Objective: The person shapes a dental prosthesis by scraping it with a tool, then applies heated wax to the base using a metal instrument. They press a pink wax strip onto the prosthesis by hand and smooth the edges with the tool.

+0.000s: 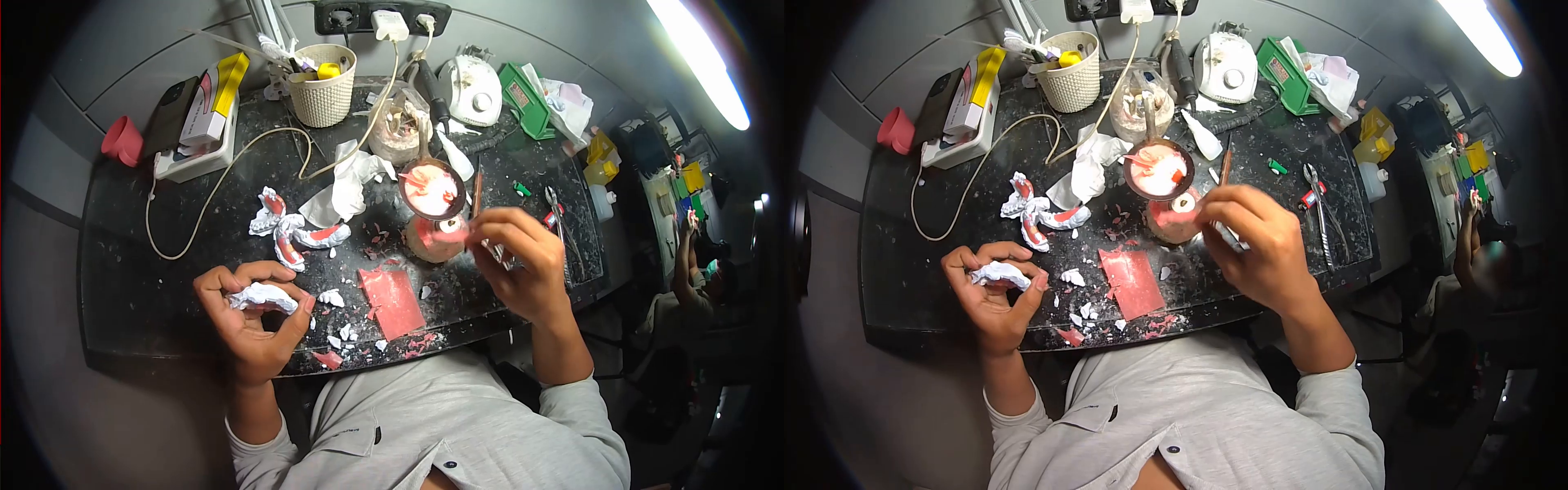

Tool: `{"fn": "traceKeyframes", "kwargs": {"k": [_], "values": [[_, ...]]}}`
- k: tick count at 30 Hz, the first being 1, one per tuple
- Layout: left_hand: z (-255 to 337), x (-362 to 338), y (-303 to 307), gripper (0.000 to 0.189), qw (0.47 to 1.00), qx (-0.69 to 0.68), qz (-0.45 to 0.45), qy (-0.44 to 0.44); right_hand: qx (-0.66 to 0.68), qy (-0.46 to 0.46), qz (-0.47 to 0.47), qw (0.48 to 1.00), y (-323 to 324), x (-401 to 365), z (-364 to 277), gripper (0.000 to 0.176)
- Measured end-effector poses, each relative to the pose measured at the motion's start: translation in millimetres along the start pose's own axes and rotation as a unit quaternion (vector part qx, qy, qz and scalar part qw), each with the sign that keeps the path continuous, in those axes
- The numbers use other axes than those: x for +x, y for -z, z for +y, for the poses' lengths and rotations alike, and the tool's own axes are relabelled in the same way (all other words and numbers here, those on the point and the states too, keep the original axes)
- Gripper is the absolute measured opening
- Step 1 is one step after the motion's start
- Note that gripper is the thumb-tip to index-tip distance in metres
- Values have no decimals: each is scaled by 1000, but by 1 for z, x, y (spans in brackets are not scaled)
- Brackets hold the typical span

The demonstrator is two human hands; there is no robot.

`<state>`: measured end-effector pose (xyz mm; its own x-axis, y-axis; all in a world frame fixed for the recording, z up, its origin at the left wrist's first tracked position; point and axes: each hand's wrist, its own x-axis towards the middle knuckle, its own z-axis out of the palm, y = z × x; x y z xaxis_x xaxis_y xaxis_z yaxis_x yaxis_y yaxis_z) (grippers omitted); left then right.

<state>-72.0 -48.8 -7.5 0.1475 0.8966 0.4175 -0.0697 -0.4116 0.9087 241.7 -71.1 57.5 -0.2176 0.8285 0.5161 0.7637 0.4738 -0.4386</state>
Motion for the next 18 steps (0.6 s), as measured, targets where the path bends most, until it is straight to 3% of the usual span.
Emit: {"fn": "traceKeyframes", "kwargs": {"k": [2, 4, 6, 8, 18], "values": [[-1, 0, 1, 64, 1000, 15, -15, -1, 144, -89, -84, 982, 12, -6, -15, 20], [-2, 0, 1, 64, 1000, 19, -11, 1, 199, -98, -110, 969, 16, -10, -11, 14], [-2, 1, 1, 63, 1000, 27, -13, -6, 344, -345, -66, 871, 18, -11, -9, 7], [-2, 0, 2, 63, 1000, 21, -9, -8, 327, -400, -52, 855, 21, -2, 4, 6], [-1, 0, 4, 65, 1000, 20, 6, -10, 336, -402, -4, 852, 2, 11, 19, 11]]}}
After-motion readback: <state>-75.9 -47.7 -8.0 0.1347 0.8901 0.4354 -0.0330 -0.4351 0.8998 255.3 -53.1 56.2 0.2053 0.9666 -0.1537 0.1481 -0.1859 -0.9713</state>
